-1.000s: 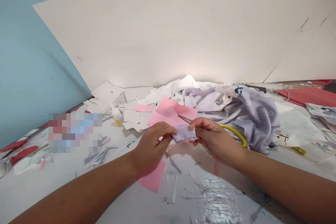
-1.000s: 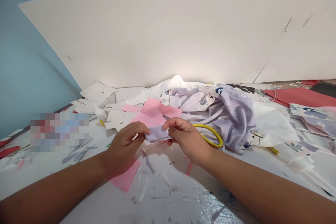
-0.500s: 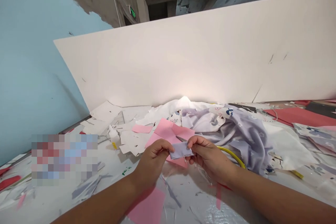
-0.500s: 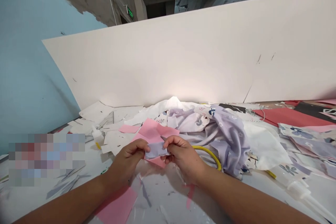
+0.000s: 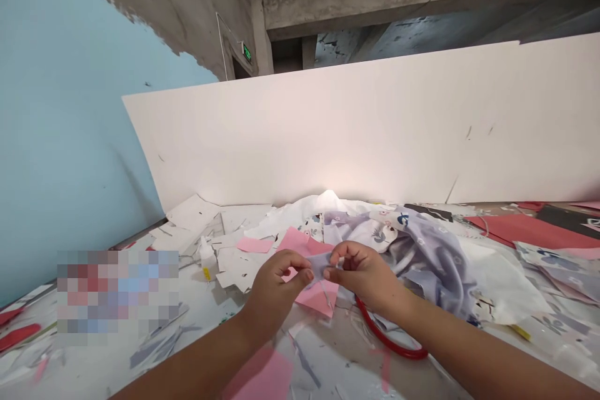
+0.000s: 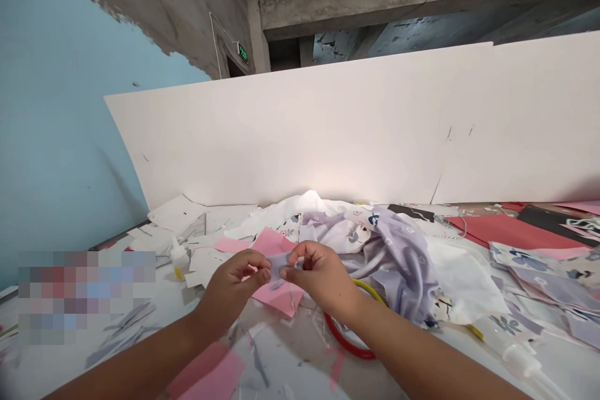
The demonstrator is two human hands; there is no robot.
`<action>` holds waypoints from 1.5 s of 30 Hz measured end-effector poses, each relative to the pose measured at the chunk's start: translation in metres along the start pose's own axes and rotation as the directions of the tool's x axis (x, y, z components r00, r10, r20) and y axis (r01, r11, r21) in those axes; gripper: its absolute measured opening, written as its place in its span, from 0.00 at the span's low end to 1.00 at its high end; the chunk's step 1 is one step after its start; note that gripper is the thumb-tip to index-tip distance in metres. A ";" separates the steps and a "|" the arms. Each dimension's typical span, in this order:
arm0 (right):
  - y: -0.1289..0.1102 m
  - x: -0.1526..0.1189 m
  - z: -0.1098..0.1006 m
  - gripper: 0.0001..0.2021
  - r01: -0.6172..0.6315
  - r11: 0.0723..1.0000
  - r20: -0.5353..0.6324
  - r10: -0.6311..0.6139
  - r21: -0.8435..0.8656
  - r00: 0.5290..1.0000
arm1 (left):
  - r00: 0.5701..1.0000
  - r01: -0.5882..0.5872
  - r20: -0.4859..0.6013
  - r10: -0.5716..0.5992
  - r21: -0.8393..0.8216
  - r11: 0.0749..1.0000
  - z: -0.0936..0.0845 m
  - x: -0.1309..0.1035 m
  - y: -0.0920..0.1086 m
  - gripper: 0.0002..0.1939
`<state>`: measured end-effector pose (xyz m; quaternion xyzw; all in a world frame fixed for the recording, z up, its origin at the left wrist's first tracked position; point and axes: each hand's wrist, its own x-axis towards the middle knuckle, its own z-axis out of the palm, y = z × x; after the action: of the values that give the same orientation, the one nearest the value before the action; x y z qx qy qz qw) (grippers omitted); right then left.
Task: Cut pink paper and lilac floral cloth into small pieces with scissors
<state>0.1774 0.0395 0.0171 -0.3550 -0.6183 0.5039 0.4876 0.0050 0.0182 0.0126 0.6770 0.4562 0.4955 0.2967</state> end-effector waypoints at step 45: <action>-0.049 0.044 -0.029 0.07 -0.141 0.897 0.403 -0.045 0.420 0.914 | 0.921 0.283 0.387 0.038 -0.735 0.616 -0.008 0.057 0.024 0.08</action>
<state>0.1955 0.0763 0.0754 -0.1396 -0.5662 0.7047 0.4042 0.0105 0.0598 0.0586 0.5274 0.1788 0.4867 0.6731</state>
